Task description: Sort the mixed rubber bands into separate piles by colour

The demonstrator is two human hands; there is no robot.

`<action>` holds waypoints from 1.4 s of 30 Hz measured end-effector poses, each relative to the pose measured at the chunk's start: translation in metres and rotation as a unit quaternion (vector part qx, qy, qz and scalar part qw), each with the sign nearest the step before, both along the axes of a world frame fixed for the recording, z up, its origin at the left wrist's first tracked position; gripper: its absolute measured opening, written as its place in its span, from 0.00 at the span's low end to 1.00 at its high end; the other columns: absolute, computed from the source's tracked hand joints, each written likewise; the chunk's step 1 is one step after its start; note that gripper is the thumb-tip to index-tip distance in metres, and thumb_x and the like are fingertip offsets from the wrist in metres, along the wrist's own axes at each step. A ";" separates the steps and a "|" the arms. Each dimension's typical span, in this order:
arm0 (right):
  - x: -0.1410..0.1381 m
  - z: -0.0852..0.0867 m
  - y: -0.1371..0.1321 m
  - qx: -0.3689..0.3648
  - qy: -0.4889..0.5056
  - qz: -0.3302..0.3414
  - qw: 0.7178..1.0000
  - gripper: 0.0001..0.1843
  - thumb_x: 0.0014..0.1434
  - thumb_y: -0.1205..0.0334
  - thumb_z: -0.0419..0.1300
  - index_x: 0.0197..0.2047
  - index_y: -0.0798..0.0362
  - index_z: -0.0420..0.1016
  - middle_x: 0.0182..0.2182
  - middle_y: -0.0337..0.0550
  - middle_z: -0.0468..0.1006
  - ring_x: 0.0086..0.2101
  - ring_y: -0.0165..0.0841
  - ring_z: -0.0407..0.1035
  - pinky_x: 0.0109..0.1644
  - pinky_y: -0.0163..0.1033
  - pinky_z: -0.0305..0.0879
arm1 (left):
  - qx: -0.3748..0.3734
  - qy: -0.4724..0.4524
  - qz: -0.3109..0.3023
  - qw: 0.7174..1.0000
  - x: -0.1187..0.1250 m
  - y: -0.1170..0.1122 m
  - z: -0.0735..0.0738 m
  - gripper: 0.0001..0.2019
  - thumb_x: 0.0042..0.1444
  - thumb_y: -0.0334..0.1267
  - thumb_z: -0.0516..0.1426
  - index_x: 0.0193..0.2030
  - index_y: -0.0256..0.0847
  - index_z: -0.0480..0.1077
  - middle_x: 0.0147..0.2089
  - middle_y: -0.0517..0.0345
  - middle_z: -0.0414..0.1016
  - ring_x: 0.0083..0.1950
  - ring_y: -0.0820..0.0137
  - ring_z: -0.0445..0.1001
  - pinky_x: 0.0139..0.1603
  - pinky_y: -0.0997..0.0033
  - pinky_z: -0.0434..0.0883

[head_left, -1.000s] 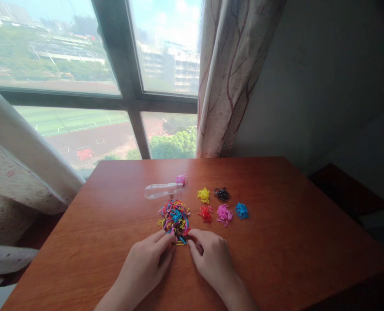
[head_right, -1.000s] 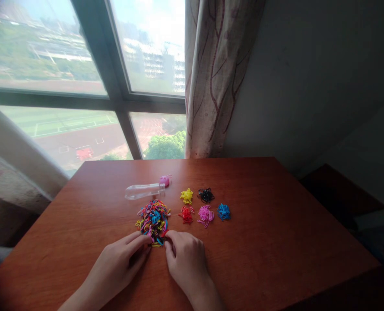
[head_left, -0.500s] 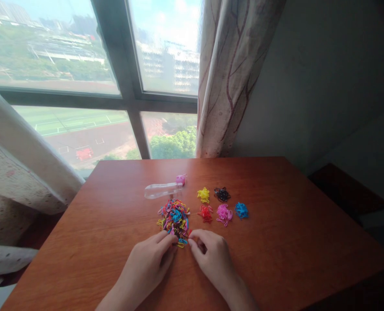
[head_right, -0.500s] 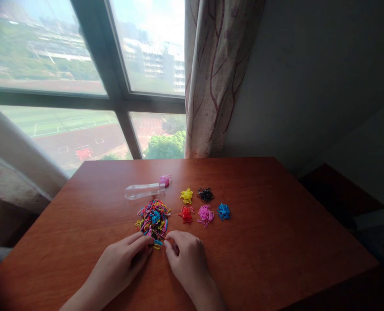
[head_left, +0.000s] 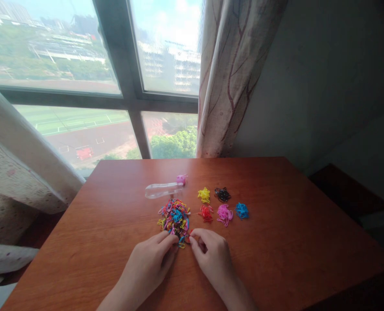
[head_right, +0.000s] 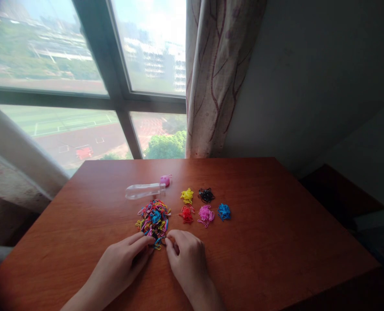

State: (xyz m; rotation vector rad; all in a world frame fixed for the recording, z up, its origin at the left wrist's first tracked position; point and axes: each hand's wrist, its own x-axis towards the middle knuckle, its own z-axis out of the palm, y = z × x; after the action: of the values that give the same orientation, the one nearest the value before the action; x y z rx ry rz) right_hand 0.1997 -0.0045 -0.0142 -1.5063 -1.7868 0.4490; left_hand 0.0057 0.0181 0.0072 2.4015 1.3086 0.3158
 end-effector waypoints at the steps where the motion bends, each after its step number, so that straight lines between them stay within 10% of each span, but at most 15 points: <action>1: 0.001 0.000 0.000 0.000 0.010 -0.002 1.000 0.06 0.62 0.65 0.57 0.35 0.50 0.75 0.24 0.35 0.74 0.25 0.30 0.68 0.31 0.32 0.56 | 0.002 0.000 0.000 1.000 0.000 0.000 -0.001 0.12 0.67 0.36 0.46 0.44 0.47 0.71 0.41 0.58 0.77 0.39 0.67 0.78 0.38 0.73 0.70; 17: 0.126 0.026 0.073 -0.017 -0.147 -0.196 0.969 0.10 0.60 0.56 0.55 0.33 0.49 0.76 0.20 0.35 0.71 0.22 0.31 0.65 0.28 0.34 0.52 | 0.017 0.003 0.017 1.000 0.002 0.001 -0.006 0.10 0.66 0.37 0.48 0.43 0.47 0.71 0.41 0.59 0.78 0.39 0.68 0.78 0.38 0.74 0.69; 42: 0.123 0.026 0.087 -0.021 -0.165 -0.124 0.978 0.11 0.60 0.59 0.55 0.37 0.49 0.80 0.26 0.40 0.78 0.27 0.33 0.70 0.31 0.35 0.56 | 0.013 -0.039 0.011 0.999 0.001 0.000 -0.002 0.11 0.66 0.35 0.47 0.42 0.47 0.70 0.40 0.59 0.78 0.39 0.69 0.78 0.37 0.75 0.69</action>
State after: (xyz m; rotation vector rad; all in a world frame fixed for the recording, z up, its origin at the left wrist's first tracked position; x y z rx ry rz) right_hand 0.3229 0.0822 0.0119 -1.8934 -1.8081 0.1162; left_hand 0.0070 0.0182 0.0055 2.3718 1.3057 0.4297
